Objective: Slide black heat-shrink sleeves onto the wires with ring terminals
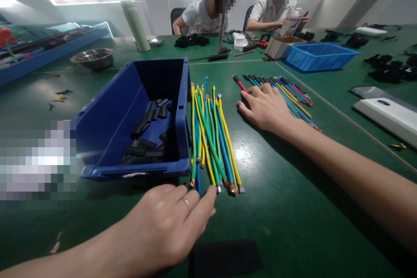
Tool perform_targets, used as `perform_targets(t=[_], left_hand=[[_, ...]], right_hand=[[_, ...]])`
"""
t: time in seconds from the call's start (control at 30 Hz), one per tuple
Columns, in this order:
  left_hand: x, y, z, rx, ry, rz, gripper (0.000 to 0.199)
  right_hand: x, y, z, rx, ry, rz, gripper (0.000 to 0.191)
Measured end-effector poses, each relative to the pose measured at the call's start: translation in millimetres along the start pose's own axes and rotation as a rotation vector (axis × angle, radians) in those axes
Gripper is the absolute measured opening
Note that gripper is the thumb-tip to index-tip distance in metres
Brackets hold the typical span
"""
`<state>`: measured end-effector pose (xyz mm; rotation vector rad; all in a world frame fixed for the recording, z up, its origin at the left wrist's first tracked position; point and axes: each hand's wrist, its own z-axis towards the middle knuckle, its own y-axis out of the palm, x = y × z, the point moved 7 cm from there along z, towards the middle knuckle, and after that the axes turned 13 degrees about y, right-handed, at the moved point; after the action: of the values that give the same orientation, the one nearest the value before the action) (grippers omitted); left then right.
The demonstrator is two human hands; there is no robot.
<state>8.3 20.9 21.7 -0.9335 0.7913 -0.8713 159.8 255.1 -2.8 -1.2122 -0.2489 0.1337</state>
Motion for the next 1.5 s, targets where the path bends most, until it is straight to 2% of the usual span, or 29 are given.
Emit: perform_targets(t=[0.4, 0.63, 0.8, 0.93, 1.03, 1.1, 1.23, 1.3, 1.4, 1.5], left_hand=[[0.4, -1.9, -1.5, 0.018, 0.016, 0.017, 0.023], [-1.6, -1.0, -1.2, 0.025, 0.008, 0.022, 0.022], [-1.9, 0.2, -1.2, 0.033, 0.002, 0.015, 0.023], [-1.8, -0.6, -1.0, 0.031, 0.007, 0.023, 0.022], [-2.1, -0.4, -1.5, 0.032, 0.004, 0.024, 0.022], [-2.1, 0.2, -1.9, 0.03, 0.001, 0.018, 0.021], [-2.2, -0.1, -1.5, 0.022, -0.003, 0.007, 0.022], [-2.3, -0.6, -1.2, 0.016, 0.0, 0.008, 0.022], [-3.0, -1.3, -1.3, 0.021, -0.001, 0.009, 0.021], [-3.0, -1.6, -1.2, 0.032, 0.003, 0.009, 0.021]], right_hand=[[20.0, 1.1, 4.2, 0.096, 0.075, -0.075, 0.07], [21.9, -6.3, 1.5, 0.116, 0.084, -0.017, 0.066], [-2.9, -14.0, -26.1, 0.031, -0.073, 0.067, 0.055], [-23.9, -31.0, -62.2, 0.014, -0.191, 0.245, 0.049], [-40.6, -48.3, -88.2, -0.043, -0.372, 0.474, 0.039], [-50.8, -55.9, -101.3, -0.102, -0.482, 0.553, 0.044], [-64.5, -62.0, -115.2, -0.172, -0.595, 0.599, 0.081], [-68.0, -62.3, -118.4, -0.178, -0.621, 0.585, 0.09], [-69.2, -62.6, -120.1, -0.174, -0.633, 0.571, 0.085], [-68.9, -65.9, -121.4, -0.141, -0.649, 0.595, 0.068]])
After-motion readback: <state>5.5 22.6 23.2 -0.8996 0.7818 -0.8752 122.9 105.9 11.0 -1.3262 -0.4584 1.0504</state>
